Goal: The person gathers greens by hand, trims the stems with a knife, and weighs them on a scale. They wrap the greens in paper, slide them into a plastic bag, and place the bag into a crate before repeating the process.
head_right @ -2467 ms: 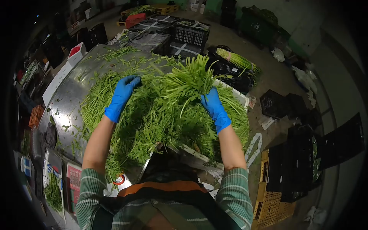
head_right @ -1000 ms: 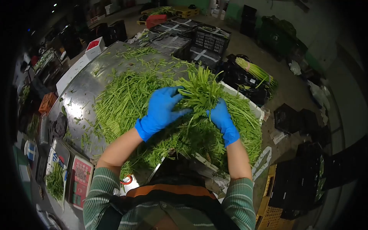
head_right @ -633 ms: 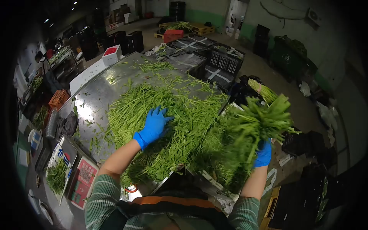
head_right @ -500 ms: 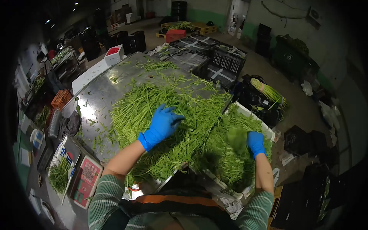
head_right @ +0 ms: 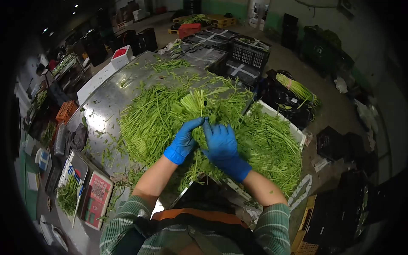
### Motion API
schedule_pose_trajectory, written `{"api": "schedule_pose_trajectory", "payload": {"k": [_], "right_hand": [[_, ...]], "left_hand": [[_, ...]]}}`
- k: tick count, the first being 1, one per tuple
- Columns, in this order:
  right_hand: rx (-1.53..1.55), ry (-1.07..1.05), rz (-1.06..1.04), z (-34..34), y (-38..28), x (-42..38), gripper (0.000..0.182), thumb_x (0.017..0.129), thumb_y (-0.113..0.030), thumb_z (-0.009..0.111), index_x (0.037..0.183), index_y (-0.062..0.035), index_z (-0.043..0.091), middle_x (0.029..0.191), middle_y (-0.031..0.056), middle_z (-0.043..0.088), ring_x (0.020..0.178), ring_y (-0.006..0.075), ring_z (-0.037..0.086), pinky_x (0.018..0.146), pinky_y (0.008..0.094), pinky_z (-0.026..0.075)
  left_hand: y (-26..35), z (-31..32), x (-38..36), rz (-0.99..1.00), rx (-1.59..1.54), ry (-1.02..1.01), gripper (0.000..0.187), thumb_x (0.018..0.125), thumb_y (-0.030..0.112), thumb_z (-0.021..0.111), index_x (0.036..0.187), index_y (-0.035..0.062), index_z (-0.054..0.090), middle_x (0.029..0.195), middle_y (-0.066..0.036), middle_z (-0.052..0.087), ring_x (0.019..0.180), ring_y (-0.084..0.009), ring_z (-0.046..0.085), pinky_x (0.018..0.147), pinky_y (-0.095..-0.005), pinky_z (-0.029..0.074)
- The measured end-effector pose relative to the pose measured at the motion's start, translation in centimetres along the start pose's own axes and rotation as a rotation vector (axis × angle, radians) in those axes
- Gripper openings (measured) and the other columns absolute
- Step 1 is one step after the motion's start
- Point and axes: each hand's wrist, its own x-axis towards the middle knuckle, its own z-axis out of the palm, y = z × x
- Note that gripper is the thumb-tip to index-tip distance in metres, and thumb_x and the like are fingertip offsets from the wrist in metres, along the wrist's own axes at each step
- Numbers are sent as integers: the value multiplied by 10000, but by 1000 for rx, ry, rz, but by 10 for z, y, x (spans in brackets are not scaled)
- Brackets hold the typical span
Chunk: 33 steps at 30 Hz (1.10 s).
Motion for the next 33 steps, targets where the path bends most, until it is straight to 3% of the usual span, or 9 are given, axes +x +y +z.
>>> {"api": "schedule_pose_trajectory", "payload": {"k": [2,6,11,13,18,21,23,27,33], "right_hand": [[203,-158,-72,-16,5,5,542,661,-119,616,1165,-51,428,797,103,547,641,234,514,641,349,434],[912,-209,320,-21,36,23,538,689,-252,671,1152,-66,470,1037,131,539,813,198,567,673,311,471],[623,-70,379,22,13,54,297,750,-225,621,968,-26,597,855,137,607,774,189,594,670,293,477],[1133,-554,542,50,16,59,342,759,-284,607,987,-29,586,881,135,610,754,217,604,661,314,480],[185,-290,219,102,77,78,320,727,-278,619,971,-74,584,835,123,604,706,267,592,637,325,474],[466,41,-88,100,46,91,454,690,-296,647,1098,-140,521,822,95,592,665,268,575,595,333,463],[998,-95,-58,61,-5,106,592,666,-299,670,1194,-169,437,844,82,583,622,250,556,568,326,454],[864,-273,-564,52,-75,111,469,694,-213,672,1117,-77,521,708,82,586,553,159,527,528,250,421],[1569,-347,382,79,-60,134,134,823,-103,531,920,-68,617,735,-8,578,505,36,411,432,193,330]], "left_hand": [[-4,-26,-10,389,255,-70,362,766,295,562,992,13,577,969,-109,593,923,-203,548,862,-332,406],[27,-39,-27,103,106,18,329,694,139,638,982,-5,575,902,-101,614,862,-187,579,789,-314,459],[43,-13,-36,123,218,158,323,668,59,639,980,5,573,893,-84,614,815,-195,592,787,-305,461],[50,-20,-45,14,276,198,364,690,91,622,1033,-7,542,998,-108,579,918,-181,555,826,-302,438],[-32,-149,-41,133,39,-5,451,845,367,403,1021,-17,560,1069,-156,547,984,-214,529,859,-334,411],[26,-93,-64,128,176,259,325,824,239,454,1003,-6,570,1005,-129,574,930,-198,550,807,-320,436],[57,-48,-69,103,181,503,264,767,114,553,1007,4,563,939,-98,595,892,-171,559,765,-302,455],[57,-45,-87,99,213,570,552,654,22,609,1172,22,418,1023,-89,544,865,-163,537,779,-292,432],[127,-18,-191,149,252,689,627,624,24,654,1194,20,392,1010,-96,545,899,-182,529,783,-298,437]]}}
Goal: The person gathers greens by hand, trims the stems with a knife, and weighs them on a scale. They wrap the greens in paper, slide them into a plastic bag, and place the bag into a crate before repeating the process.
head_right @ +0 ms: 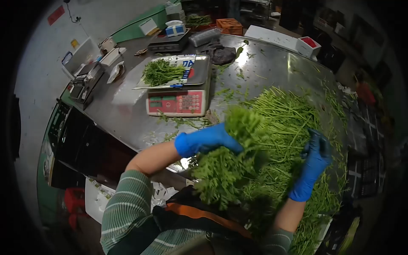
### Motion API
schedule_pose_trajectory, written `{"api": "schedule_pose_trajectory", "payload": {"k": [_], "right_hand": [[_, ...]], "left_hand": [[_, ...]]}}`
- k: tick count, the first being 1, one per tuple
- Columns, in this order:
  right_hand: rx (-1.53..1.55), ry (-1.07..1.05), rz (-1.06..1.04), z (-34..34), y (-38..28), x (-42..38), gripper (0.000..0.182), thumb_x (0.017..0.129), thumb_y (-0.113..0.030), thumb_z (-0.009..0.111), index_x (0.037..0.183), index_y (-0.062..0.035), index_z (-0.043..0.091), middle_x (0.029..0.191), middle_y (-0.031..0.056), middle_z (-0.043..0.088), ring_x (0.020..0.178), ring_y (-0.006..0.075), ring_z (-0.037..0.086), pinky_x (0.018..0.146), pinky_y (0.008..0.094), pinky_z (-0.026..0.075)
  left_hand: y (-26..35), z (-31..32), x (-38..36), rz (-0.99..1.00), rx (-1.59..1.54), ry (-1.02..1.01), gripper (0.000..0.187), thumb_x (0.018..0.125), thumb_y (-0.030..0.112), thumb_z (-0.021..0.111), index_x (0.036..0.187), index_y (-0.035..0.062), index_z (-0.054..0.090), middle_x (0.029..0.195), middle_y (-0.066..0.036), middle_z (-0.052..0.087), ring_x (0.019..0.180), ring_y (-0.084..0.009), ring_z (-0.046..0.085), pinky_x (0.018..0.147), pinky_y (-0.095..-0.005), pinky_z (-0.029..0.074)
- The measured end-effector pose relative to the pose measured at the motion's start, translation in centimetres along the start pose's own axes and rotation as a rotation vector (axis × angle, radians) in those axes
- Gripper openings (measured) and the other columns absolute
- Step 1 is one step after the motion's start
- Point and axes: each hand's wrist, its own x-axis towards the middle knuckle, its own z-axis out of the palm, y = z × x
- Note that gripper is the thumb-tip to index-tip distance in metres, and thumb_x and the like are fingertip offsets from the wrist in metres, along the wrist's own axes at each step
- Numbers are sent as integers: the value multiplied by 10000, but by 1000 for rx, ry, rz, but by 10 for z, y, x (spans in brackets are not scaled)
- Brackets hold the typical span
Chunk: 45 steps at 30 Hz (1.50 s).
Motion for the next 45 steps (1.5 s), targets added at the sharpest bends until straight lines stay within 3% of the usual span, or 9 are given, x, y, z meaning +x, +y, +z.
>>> {"api": "schedule_pose_trajectory", "payload": {"k": [8,11,17,24,27,31,33,42,45], "right_hand": [[-150,-76,129,17,63,-49,208,824,-87,513,1016,-37,574,789,5,577,547,33,429,464,184,343],[-163,-2,191,81,61,-81,220,819,-74,511,1027,-27,566,878,29,593,622,51,473,514,196,373],[-364,-105,101,187,40,-121,293,783,-24,519,1075,-16,545,988,79,593,845,106,522,711,219,412],[-513,-108,440,212,-1,-115,335,764,7,521,1090,-64,555,965,59,600,772,83,520,663,212,413],[-594,-15,55,228,22,-102,359,755,-10,542,1107,-82,542,880,51,611,737,94,543,642,209,417],[-717,-445,-665,330,29,-85,385,695,-75,614,1072,-68,540,928,120,562,838,248,557,694,311,451],[-642,-653,-723,381,29,-87,452,644,-89,621,1083,-76,518,1000,114,524,875,285,513,730,363,433],[-625,-757,-1036,461,70,-68,395,595,-136,635,975,-70,548,953,114,512,849,294,485,726,367,408],[-856,-966,-848,471,73,-58,309,601,-159,635,895,-82,584,861,91,530,807,275,491,684,363,412]], "left_hand": [[164,-210,-82,427,1193,673,301,673,113,610,963,46,566,868,-121,613,776,-212,595,690,-319,468],[183,-268,-72,275,1742,823,298,697,193,584,963,62,558,858,-170,593,754,-293,586,664,-362,467],[70,-408,4,25,1924,306,604,598,385,659,1099,97,483,980,-168,554,891,-331,546,777,-404,433],[164,-382,-35,333,1575,195,768,608,420,696,1237,116,378,1146,-167,487,1042,-295,484,872,-345,389],[208,-377,-62,428,1507,368,556,702,330,660,1180,127,463,1094,-127,536,1017,-254,517,849,-316,420],[201,-368,-82,579,1503,497,537,731,474,566,1154,152,491,883,-138,605,803,-289,588,725,-356,456],[190,-338,-97,547,1538,424,537,748,402,592,1166,89,466,1103,-149,524,1028,-275,506,859,-347,411],[139,-357,-93,550,1562,437,540,769,377,565,1196,82,418,1132,-186,481,1023,-329,482,854,-364,399],[133,-352,-94,549,1574,421,539,767,367,571,1197,82,417,1130,-182,482,1021,-333,481,856,-366,398]]}}
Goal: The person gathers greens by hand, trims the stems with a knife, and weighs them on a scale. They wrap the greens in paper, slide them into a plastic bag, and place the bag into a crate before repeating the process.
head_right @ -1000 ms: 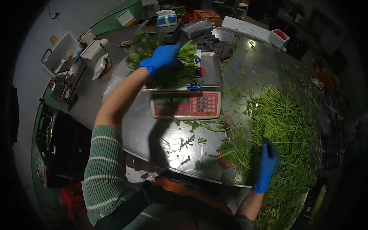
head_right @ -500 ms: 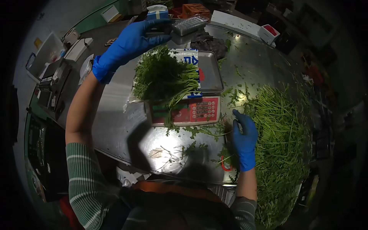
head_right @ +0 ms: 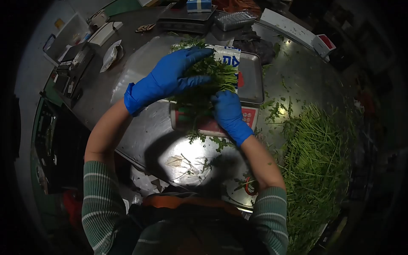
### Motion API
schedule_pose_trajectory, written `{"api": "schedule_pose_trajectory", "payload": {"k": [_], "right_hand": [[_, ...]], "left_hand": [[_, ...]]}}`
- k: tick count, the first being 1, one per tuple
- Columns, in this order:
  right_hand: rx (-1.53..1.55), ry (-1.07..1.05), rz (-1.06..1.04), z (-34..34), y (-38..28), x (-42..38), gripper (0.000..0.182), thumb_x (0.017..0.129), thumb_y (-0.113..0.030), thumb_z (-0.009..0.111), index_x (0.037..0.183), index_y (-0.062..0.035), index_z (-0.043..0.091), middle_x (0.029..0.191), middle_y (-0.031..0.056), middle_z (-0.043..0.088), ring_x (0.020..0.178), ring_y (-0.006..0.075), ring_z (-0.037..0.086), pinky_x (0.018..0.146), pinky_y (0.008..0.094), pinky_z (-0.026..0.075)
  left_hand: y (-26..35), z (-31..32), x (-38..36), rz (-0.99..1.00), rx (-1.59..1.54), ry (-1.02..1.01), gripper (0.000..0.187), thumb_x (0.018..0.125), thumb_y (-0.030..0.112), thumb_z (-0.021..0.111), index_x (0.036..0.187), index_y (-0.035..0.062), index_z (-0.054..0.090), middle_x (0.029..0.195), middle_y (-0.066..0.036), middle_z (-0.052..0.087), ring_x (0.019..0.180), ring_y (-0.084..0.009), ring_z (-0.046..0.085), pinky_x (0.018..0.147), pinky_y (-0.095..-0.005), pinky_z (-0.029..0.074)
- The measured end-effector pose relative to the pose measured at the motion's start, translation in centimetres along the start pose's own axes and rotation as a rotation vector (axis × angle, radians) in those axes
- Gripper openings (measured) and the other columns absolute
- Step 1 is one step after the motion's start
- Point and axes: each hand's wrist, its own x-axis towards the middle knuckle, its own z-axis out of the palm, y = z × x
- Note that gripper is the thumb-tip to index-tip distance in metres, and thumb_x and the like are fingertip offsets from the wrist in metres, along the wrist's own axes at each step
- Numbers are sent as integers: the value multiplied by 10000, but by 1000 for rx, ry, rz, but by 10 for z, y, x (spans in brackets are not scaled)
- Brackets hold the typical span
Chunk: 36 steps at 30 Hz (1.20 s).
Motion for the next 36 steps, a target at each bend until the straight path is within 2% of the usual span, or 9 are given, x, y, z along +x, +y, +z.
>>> {"api": "schedule_pose_trajectory", "payload": {"k": [7,16,19,22,24,26,28,32,36], "right_hand": [[213,63,-275,-42,-21,-35,205,659,-168,621,842,-77,605,754,85,554,727,275,521,645,366,423],[999,351,216,-117,-16,2,228,760,-202,600,910,-31,584,720,145,586,637,233,589,580,294,459],[687,280,94,-102,-33,14,203,779,-255,565,844,-64,586,688,121,579,614,269,576,534,331,449],[542,136,-6,-57,-71,21,261,788,-355,519,789,-100,573,668,105,571,607,302,562,510,375,439],[576,-62,-25,1,-92,17,305,779,-380,517,837,-84,562,671,110,575,616,308,566,533,381,445],[425,-396,-81,19,-107,-3,344,772,-379,523,904,-62,543,715,118,583,662,306,573,575,387,447],[319,-366,-144,18,-102,-18,354,764,-355,546,949,-53,529,785,115,582,727,282,566,612,371,437],[241,355,-9,-29,-53,-17,284,700,-257,603,918,-82,552,781,71,542,707,243,516,618,339,414],[-107,388,33,-6,-7,-16,226,672,-185,608,865,-78,557,743,70,532,687,248,509,618,343,408]], "left_hand": [[-11,-11,-3,-77,-170,65,548,746,412,581,1153,66,464,1069,-171,527,951,-313,526,817,-363,424],[-30,-60,13,-111,-490,374,418,782,224,586,1156,70,478,1089,-95,535,993,-182,519,848,-287,411],[-38,-89,6,-42,-424,463,328,816,118,543,1133,43,501,1119,-71,528,1013,-140,503,871,-252,403],[-35,-91,1,167,522,527,328,817,130,544,1134,60,504,1114,-72,535,1019,-152,505,872,-257,403],[-36,-69,4,-83,-541,483,475,738,298,636,1142,97,488,1038,-117,566,964,-230,545,823,-319,429],[-34,-53,0,-76,-324,417,477,737,293,638,1142,93,486,1046,-116,561,968,-236,543,824,-317,430],[-28,-42,-7,-112,-80,295,499,749,327,615,1159,87,463,1106,-118,526,1029,-259,503,859,-328,409],[-33,-9,-4,-54,41,89,644,735,383,611,1249,88,358,1259,-129,389,1154,-286,380,955,-387,310],[-31,49,15,38,230,-225,981,594,598,618,1278,3,245,1300,-224,273,1195,-380,273,978,-427,258]]}}
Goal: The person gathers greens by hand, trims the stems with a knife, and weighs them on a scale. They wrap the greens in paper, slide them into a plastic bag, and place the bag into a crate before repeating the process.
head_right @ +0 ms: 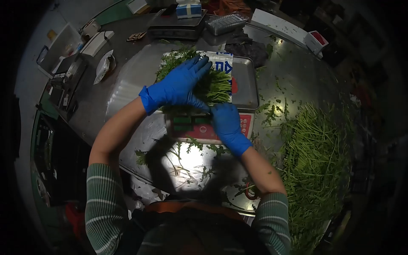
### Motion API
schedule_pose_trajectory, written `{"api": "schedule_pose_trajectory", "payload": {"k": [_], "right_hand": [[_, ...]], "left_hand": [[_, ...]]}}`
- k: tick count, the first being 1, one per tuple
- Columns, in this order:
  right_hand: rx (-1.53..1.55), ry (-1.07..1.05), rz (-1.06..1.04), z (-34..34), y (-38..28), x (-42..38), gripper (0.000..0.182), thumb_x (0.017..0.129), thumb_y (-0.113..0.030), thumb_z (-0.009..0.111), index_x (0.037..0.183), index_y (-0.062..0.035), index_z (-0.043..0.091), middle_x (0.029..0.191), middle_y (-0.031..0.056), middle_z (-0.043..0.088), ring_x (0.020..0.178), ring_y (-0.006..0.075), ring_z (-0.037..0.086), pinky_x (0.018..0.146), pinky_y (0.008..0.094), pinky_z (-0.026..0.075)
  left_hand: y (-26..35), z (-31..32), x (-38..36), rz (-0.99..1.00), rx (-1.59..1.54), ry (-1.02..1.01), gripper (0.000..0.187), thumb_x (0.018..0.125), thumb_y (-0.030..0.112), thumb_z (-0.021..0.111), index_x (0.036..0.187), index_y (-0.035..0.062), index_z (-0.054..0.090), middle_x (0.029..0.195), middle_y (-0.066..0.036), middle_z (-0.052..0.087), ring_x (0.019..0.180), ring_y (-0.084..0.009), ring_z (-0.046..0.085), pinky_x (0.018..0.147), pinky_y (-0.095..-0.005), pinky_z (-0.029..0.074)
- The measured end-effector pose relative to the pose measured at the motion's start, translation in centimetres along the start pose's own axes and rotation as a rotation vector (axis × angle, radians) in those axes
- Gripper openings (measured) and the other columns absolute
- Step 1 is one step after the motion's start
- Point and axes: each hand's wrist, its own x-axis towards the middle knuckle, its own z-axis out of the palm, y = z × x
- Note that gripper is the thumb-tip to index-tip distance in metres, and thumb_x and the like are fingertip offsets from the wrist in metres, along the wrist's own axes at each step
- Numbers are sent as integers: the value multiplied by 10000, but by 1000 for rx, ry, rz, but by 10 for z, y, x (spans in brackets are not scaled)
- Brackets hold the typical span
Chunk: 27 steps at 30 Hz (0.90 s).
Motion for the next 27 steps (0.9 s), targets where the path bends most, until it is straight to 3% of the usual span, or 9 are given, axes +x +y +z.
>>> {"api": "schedule_pose_trajectory", "payload": {"k": [2,6,8,12,14,15,20,23,27], "right_hand": [[184,-159,-38,3,22,1,155,669,-122,596,812,-77,556,723,75,526,689,254,505,619,344,401],[91,116,79,-48,43,41,98,698,-112,580,789,-84,558,744,85,535,706,266,506,616,349,396],[187,178,86,-43,48,57,101,700,-123,587,788,-84,555,746,89,536,706,267,507,617,352,395],[327,150,18,-26,20,58,343,696,-256,623,972,-76,526,953,123,516,875,296,495,743,370,397],[258,91,-20,-5,22,59,599,655,-392,642,1129,-79,454,1124,132,444,1006,330,429,871,427,319],[262,96,-27,2,23,63,599,655,-392,642,1129,-79,454,1124,132,444,1006,330,429,871,427,319],[187,-70,-44,63,47,71,690,670,-479,595,1169,-43,404,1153,148,440,1031,300,430,933,446,235],[288,-100,-35,69,56,81,640,661,-467,604,1098,-29,438,1008,141,507,912,286,483,813,406,334],[297,-67,-74,73,57,77,586,624,-450,634,1010,-38,479,890,109,524,808,264,501,699,373,371]], "left_hand": [[5,25,-5,-12,87,-302,972,595,553,640,1284,5,228,1313,-220,249,1199,-380,263,992,-420,237],[-1,36,3,187,-38,-260,791,663,427,631,1249,-1,317,1212,-232,397,1096,-375,409,913,-414,342],[-11,33,22,-51,-320,-536,564,714,303,578,1164,-6,435,1020,-217,541,887,-356,544,776,-404,428],[-43,46,30,-159,-435,-295,418,728,197,570,1085,-12,510,835,-154,609,706,-279,586,652,-361,453],[-64,50,35,-631,-895,-309,388,723,128,577,1080,-11,515,861,-107,603,723,-200,557,665,-318,442],[-86,76,33,-534,-1043,-206,360,733,101,570,1072,-9,521,884,-75,592,744,-148,521,689,-284,431],[-87,68,52,-446,-840,-213,380,719,119,578,1078,8,521,950,-107,583,807,-185,537,735,-298,431],[-102,84,74,-334,-601,125,407,694,203,585,1072,64,529,984,-194,561,887,-308,552,763,-361,441],[-94,108,82,-470,-96,-13,351,716,312,533,926,33,561,898,-187,585,822,-335,569,739,-409,445]]}}
